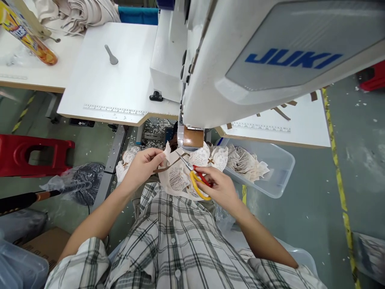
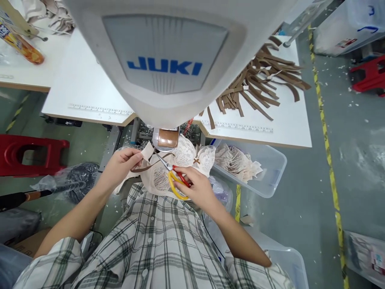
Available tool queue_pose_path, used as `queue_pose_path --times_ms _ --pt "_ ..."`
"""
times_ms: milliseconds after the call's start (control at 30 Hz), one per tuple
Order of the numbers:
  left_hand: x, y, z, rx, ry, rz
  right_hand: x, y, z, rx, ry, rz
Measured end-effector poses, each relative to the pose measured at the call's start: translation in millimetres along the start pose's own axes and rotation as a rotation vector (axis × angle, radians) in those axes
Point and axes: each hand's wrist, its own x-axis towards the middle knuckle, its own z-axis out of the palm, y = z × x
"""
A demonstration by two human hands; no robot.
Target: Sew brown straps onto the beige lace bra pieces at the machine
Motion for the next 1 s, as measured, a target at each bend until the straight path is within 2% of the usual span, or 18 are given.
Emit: queue_pose_path --times_ms 133,233,300,367,433,500,533,567,600,667,700,733,767,833,900,933,1000 --pt "2.0 -3.0 -6.8 0.409 0.12 0.193 -3.9 29.7 -40.9 -0.119 0.03 0.153" --pt "3.1 -2.1 -10.1 0.605 0.127 0.205 22.3 53.3 -88.0 -0.357 0.187 0.351" --pt "5.1 3.3 -13.0 0.575 0.057 0.172 50.7 67.3 -121.1 -0.559 0.291 0.44" --pt "9.4 11.8 -18.0 0.467 -0.076 0.119 77.7 76.7 -149.0 -0.699 0.309 0.377" --pt "15.2 20.3 -24.7 0.352 -0.239 0.064 94.0 76.1 -163.2 -0.754 0.333 0.264" --pt "20.4 26.0 -29.8 0.386 -0.324 0.042 94.3 61.8 -157.1 -0.665 0.433 0.173" --pt "22.0 27.4 -30.3 0.483 -0.314 0.06 88.4 50.2 -146.3 -0.558 0.475 0.136" --pt "22.6 27.9 -28.8 0.622 -0.271 0.107 79.4 36.7 -131.4 -0.412 0.462 0.103" --pt "22.1 27.9 -24.9 0.776 -0.212 0.185 68.3 22.5 -113.6 -0.238 0.38 0.072" --pt "17.9 27.4 -10.6 1.018 -0.116 0.415 45.3 -3.9 -74.9 0.011 -0.013 -0.03" --pt "14.6 27.3 -1.1 1.076 -0.091 0.53 36.0 -14.4 -56.6 0.055 -0.191 -0.073" --pt "10.8 27.8 9.0 1.097 -0.08 0.622 29.2 -22.4 -40.5 0.068 -0.289 -0.109" --pt "6.8 28.8 19.0 1.092 -0.077 0.692 25.2 -27.7 -27.1 0.073 -0.329 -0.124" --pt "-0.5 32.9 36.7 1.046 -0.082 0.787 24.1 -31.9 -9.3 0.126 -0.293 -0.129" --pt "-5.0 39.5 49.8 0.937 -0.08 0.824 27.9 -31.8 -2.2 0.336 -0.203 -0.112" --pt "-5.9 43.2 54.8 0.851 -0.089 0.8 30.4 -32.0 -1.4 0.482 -0.15 -0.085" --pt "-5.7 50.5 62.5 0.634 -0.106 0.651 35.4 -35.6 -3.4 0.739 -0.004 0.024"
